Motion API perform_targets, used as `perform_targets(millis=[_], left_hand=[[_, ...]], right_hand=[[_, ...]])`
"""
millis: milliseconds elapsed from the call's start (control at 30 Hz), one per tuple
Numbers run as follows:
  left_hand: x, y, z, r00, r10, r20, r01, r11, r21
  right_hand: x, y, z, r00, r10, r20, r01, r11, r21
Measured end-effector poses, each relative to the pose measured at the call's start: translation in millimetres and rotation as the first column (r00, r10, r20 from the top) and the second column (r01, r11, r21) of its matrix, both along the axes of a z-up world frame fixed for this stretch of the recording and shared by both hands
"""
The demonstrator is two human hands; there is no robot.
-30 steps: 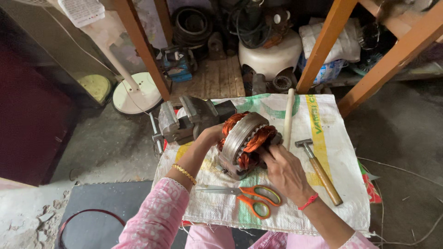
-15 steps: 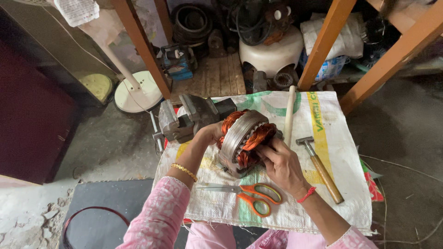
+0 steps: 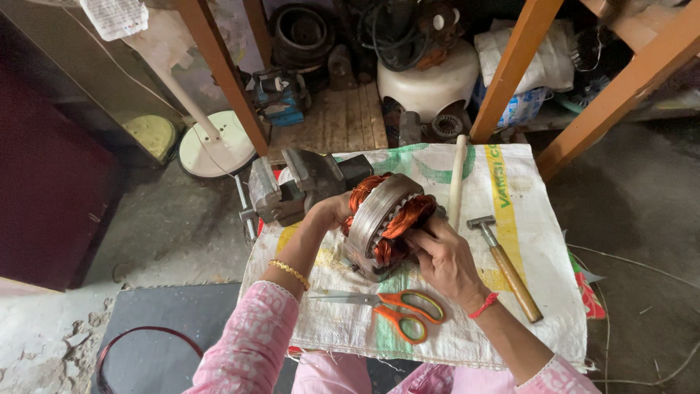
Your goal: The person winds copper wire around a motor stator, using a yellow-handled tool to press the wire into slots. They rotate the stator and continue winding the wire by hand, ensuring it is seated properly in the slots.
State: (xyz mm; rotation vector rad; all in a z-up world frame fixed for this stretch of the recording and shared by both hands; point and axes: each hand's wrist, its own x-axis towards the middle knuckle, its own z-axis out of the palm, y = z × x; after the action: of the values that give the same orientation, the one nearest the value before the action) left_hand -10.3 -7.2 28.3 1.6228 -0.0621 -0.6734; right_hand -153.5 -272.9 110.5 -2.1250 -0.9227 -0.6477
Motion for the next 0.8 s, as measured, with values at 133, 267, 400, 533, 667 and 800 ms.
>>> perform_targets(millis=[133, 267, 400, 533, 667, 800], left_hand=[[-5, 0, 3, 0.999, 0.049, -0.009, -0.049, 0.998, 0.029], [-5, -2, 4, 0.999, 0.034, -0.011, -0.034, 0.999, -0.017], [-4, -1, -1, 0.999, 0.039, -0.02, -0.039, 0.998, -0.042], [-1, -1, -7, 1.0, -0.002, 0.025, 0.006, 0.99, -0.143], [6, 3, -13, 0.994, -0.086, 0.072, 0.095, 0.987, -0.131], [18, 5, -22, 0.991, -0.122, 0.063, 0.125, 0.991, -0.049]], right_hand=[[2, -1, 0, 0.999, 0.019, 0.037, -0.018, 0.999, -0.03], [4, -1, 0, 0.997, 0.009, 0.078, 0.001, 0.993, -0.117], [2, 0, 2, 0.996, 0.009, 0.093, 0.004, 0.989, -0.145], [5, -3, 8, 0.992, 0.044, 0.115, -0.017, 0.974, -0.226], [10, -7, 9, 0.976, 0.134, 0.17, -0.091, 0.967, -0.24], [12, -10, 9, 0.964, 0.162, 0.211, -0.092, 0.947, -0.308]])
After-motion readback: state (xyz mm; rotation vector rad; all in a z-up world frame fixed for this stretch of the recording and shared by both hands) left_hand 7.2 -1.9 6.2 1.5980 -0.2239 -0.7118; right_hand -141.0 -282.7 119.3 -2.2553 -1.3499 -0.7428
